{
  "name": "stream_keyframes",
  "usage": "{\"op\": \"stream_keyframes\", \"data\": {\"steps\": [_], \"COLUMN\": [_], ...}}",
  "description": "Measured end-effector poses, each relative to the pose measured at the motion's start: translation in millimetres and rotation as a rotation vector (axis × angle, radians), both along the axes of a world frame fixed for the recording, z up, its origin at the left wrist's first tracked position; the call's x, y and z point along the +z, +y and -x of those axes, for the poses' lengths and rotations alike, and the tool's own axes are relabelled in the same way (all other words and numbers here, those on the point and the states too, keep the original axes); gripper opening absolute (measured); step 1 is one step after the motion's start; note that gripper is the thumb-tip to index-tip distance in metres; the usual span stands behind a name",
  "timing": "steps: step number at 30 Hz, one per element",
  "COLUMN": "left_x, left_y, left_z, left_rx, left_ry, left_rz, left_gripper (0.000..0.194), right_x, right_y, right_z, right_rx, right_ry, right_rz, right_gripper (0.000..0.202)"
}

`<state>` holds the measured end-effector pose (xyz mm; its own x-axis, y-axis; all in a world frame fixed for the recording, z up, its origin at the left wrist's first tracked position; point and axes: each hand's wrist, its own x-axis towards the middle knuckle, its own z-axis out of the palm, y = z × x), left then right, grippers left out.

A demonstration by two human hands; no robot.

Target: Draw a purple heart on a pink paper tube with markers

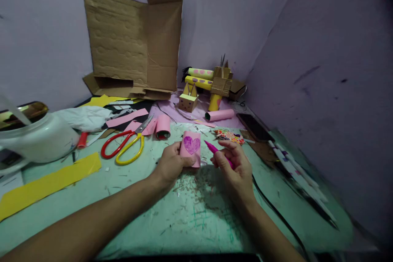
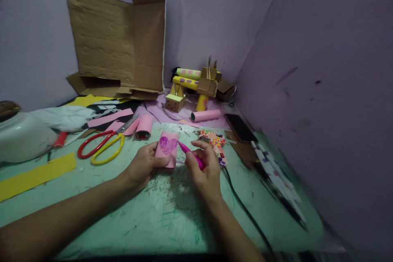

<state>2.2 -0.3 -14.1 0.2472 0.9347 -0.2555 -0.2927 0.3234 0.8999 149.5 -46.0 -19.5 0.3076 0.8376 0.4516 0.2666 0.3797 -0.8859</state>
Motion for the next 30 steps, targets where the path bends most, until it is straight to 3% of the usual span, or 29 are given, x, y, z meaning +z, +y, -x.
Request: {"op": "stream_keyframes", "data": {"steps": [4, 12, 26, 30], "left_x": [-0.2, -0.5, -4.8, -4.1], "left_y": [-0.6, -0.8, -1.7, -1.2], "left_z": [-0.4, -1.4, -0.4, -1.1], "left_rx": [0.011, -0.006, 0.000, -0.005], "left_ry": [-0.008, 0.017, 0.049, 0.061], "left_rz": [-0.018, -0.045, -0.098, -0.081], "left_gripper": [0.041, 0.039, 0.034, 0.037], "right_x": [2.2, 3.1, -0.7, -0.6], "right_y": [-2.7, -5.9, -5.5, -6.2], "right_z": [1.8, 1.6, 4.0, 4.0], "right_rx": [-0.028, 0.034, 0.124, 0.053], "right_ry": [-0.175, -0.352, -0.469, -0.460], "right_rz": [0.016, -0.104, -0.167, -0.159], "right_gripper": [0.004, 0.009, 0.010, 0.011]}}
